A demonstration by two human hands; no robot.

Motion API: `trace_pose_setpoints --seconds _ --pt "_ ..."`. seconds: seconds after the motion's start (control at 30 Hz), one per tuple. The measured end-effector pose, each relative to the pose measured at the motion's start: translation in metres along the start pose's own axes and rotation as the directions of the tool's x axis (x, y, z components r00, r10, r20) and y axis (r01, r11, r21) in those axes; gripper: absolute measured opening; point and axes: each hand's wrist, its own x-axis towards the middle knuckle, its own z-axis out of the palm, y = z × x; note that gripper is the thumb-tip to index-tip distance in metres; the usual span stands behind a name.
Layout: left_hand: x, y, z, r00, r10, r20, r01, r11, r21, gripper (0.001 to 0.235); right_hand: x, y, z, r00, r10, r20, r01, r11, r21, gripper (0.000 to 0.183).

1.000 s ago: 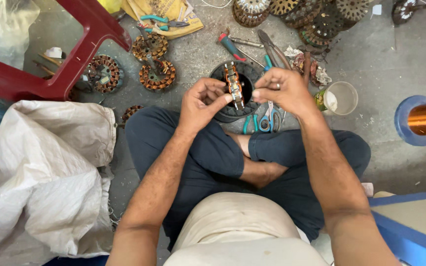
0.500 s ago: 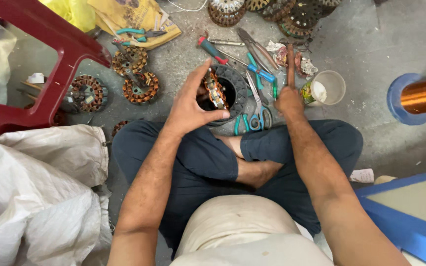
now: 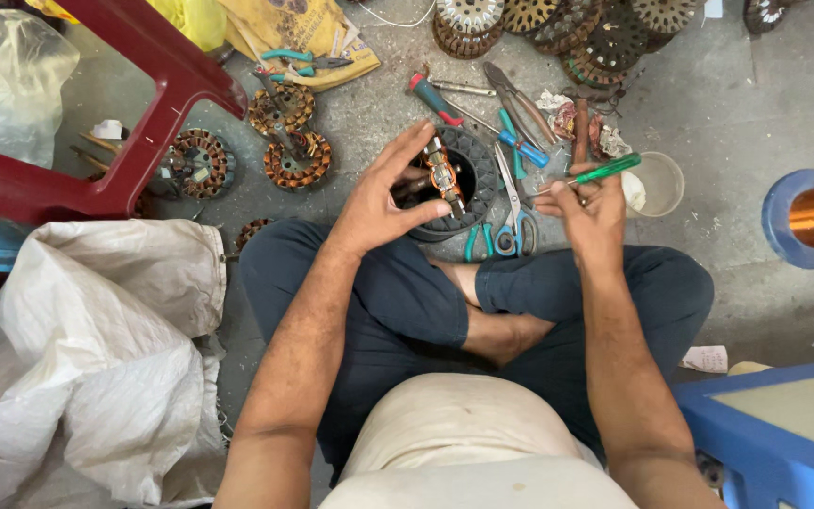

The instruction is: The person repairs a motor stator by using a screwdriver to secure wires and insulation, cutting a small piece of material with scissors, and manipulating the stator by hand while sitting on the floor.

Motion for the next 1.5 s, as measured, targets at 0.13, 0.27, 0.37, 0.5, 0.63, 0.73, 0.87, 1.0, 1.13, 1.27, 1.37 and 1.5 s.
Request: trace_pose_setpoints --seconds 0.13,0.27,0.37,0.5,0.63,0.73,0.87,1.0,1.13,1.27,1.37,1.5 --pt "0.002 -0.002 0.0 1.0 0.004 0.003 -0.004 1.0 0.004 0.09 -0.037 -0.065 0.053 0.974 -0.189 0.122 0.172 0.975 0.139 0.028" --pt "0.003 -0.002 0.002 1.0 -0.024 -0.009 0.024 1.0 0.003 0.088 -0.05 -0.083 0.094 0.934 -0.331 0.133 0.313 0.939 0.141 0.034" --pt "0.002 -0.003 0.003 0.999 -0.017 -0.029 0.016 1.0 -0.008 0.089 -0.053 -0.086 0.101 0.928 -0.338 0.156 0.331 0.941 0.069 0.033" --pt "0.002 -0.003 0.003 0.999 -0.032 -0.03 0.032 0.999 -0.004 0.088 -0.059 -0.089 0.107 0.896 -0.42 0.143 0.44 0.882 -0.17 0.03" --pt "0.003 -0.002 0.003 0.999 -0.019 -0.035 0.018 1.0 -0.021 0.087 -0.062 -0.086 0.115 0.831 -0.539 0.14 0.55 0.754 -0.36 0.03" --pt "0.004 0.001 0.003 0.998 -0.033 -0.049 0.031 0.999 -0.042 0.086 -0.057 -0.081 0.117 0.808 -0.572 0.138 0.581 0.737 -0.346 0.031" --pt "0.005 0.003 0.005 0.991 -0.125 -0.052 0.124 0.992 -0.037 0.086 -0.047 -0.079 0.114 0.88 -0.455 0.139 0.476 0.839 -0.264 0.031" --pt "0.006 -0.003 0.005 0.994 -0.099 -0.048 0.092 0.989 -0.116 0.085 -0.028 -0.075 0.107 0.934 -0.315 0.167 0.346 0.915 -0.206 0.041" --pt "0.003 -0.004 0.006 0.991 -0.132 -0.035 0.124 0.98 -0.157 0.085 -0.025 -0.067 0.101 0.941 -0.276 0.196 0.284 0.959 -0.011 0.039" --pt "0.004 -0.003 0.008 0.988 -0.149 -0.044 0.138 0.973 -0.186 0.086 -0.032 -0.065 0.101 0.937 -0.312 0.157 0.28 0.94 0.194 0.038" --pt "0.002 -0.004 0.007 0.993 -0.112 -0.043 0.102 0.975 -0.197 0.085 -0.037 -0.063 0.103 0.919 -0.364 0.153 0.347 0.929 0.127 0.035" --pt "0.003 -0.008 0.007 0.995 -0.091 -0.045 0.082 0.981 -0.173 0.084 -0.04 -0.064 0.101 0.789 -0.563 0.246 0.601 0.791 -0.116 0.033"
